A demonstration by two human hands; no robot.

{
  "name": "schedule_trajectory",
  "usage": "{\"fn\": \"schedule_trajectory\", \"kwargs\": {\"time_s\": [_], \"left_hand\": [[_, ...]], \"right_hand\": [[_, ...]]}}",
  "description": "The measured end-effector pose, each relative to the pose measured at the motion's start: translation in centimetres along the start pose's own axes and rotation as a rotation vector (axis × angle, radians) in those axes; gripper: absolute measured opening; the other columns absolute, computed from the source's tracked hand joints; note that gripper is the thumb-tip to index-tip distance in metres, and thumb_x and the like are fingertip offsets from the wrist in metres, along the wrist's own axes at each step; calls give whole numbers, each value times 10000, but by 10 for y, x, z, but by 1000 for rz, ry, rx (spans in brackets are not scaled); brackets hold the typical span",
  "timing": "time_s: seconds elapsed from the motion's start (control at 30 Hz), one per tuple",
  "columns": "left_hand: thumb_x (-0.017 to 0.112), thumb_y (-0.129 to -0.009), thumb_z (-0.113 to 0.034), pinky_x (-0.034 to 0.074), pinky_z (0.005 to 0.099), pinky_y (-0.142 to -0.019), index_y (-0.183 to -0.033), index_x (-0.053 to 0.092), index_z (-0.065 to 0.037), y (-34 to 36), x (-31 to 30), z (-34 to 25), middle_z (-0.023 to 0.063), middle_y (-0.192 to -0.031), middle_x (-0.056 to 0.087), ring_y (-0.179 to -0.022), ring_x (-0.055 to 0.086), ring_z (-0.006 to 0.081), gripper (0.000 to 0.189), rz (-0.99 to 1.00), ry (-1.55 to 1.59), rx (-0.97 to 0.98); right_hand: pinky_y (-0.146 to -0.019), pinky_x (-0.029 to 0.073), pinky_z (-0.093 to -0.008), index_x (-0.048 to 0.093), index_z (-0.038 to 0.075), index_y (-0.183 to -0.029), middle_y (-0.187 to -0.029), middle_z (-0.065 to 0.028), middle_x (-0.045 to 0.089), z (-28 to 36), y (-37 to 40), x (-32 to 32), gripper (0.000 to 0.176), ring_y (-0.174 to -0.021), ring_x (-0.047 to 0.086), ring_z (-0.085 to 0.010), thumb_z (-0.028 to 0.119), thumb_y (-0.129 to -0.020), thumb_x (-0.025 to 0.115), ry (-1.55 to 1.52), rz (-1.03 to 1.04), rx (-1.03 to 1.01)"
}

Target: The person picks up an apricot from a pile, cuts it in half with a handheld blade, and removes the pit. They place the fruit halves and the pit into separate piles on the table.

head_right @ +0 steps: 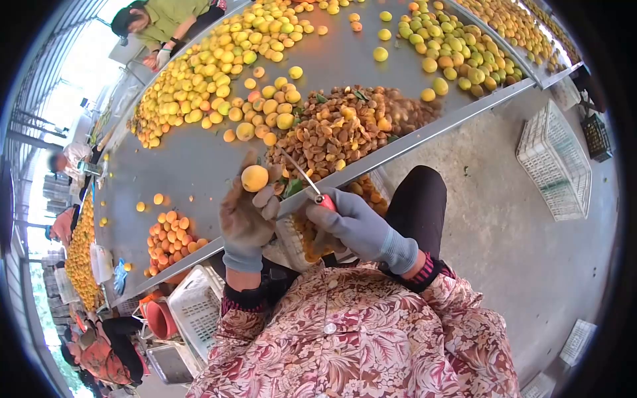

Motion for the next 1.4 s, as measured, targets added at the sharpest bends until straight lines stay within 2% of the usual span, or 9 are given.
{"fn": "schedule_trajectory", "kwargs": {"time_s": [0.1, 0.3, 0.37, 0.77, 0.97, 1.07, 1.13, 1.23, 1.4], "left_hand": [[497, -909, -313, 362, 240, -590, -1365, 380, -118, 5, 9, 12, 192, -1139, 574, -721, 527, 124, 510, 37, 77, -23], [568, -874, -325, 319, 251, -560, -1228, 512, -123, 7, 3, 12, 137, -999, 604, -609, 407, 107, 411, -100, -44, 21], [557, -890, -211, 466, 317, -624, -1171, 523, -94, 7, 8, 12, 160, -1007, 600, -722, 560, 156, 306, -23, 39, 6], [557, -882, -194, 508, 355, -677, -1253, 474, 19, 7, 5, 9, 182, -1034, 614, -787, 606, 189, 436, 10, 6, 35], [499, -876, -196, 472, 373, -798, -1346, 358, 7, 10, 9, 5, 244, -1218, 513, -888, 590, 204, 531, 150, -49, 14], [492, -862, -179, 463, 401, -816, -1346, 354, 9, 10, 4, 5, 266, -1237, 493, -911, 590, 239, 538, 148, -66, 26], [495, -862, -190, 461, 396, -810, -1342, 357, 12, 10, 4, 5, 264, -1229, 499, -904, 589, 245, 539, 127, -94, 44], [496, -867, -209, 455, 383, -789, -1326, 372, 15, 11, 4, 3, 253, -1201, 516, -865, 585, 243, 525, 90, -127, 61], [484, -898, -272, 453, 349, -738, -1264, 439, 16, 12, -4, 9, 199, -1084, 566, -771, 560, 207, 468, 131, -79, 6]], "right_hand": [[-444, 366, -187, 525, 71, -1051, -641, 1, 536, -4, 2, 6, 321, -510, 495, -43, 364, -921, 519, -170, 113, 37], [-451, 321, -194, 490, 85, -963, -640, 55, 425, -3, 15, 22, 313, -501, 387, -31, 392, -915, 529, -20, 103, 98], [-458, 317, -192, 485, 89, -950, -651, 62, 408, -4, 19, 20, 308, -509, 375, -26, 392, -915, 530, 15, 80, 135], [-473, 356, -203, 485, 83, -927, -664, 46, 434, -12, 17, 21, 309, -535, 422, -34, 390, -917, 517, 138, 97, 206], [-540, 425, -251, 462, 51, -937, -654, -13, 444, -9, 17, 15, 335, -574, 496, -97, 385, -920, 492, 353, 69, 170], [-588, 449, -301, 461, 46, -967, -673, -77, 503, -4, 16, 15, 350, -594, 554, -187, 391, -914, 490, 489, 78, 116], [-636, 462, -369, 472, 48, -1017, -739, -149, 573, 0, 17, 12, 369, -676, 601, -297, 397, -902, 500, 776, 25, 187], [-674, 466, -418, 482, 50, -1056, -813, -175, 614, 7, 17, 11, 389, -764, 610, -349, 396, -884, 521, 1029, -26, 133], [-687, 474, -430, 484, 63, -1061, -798, -171, 615, 15, 19, 12, 373, -770, 611, -352, 377, -867, 542, 1133, -36, -4]]}}
Point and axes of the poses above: each hand's wrist, its own y-axis away from the middle knuckle, its own x-axis out of the palm, z = x × y, the point moved 8 cm from there along -y, towards the middle knuckle
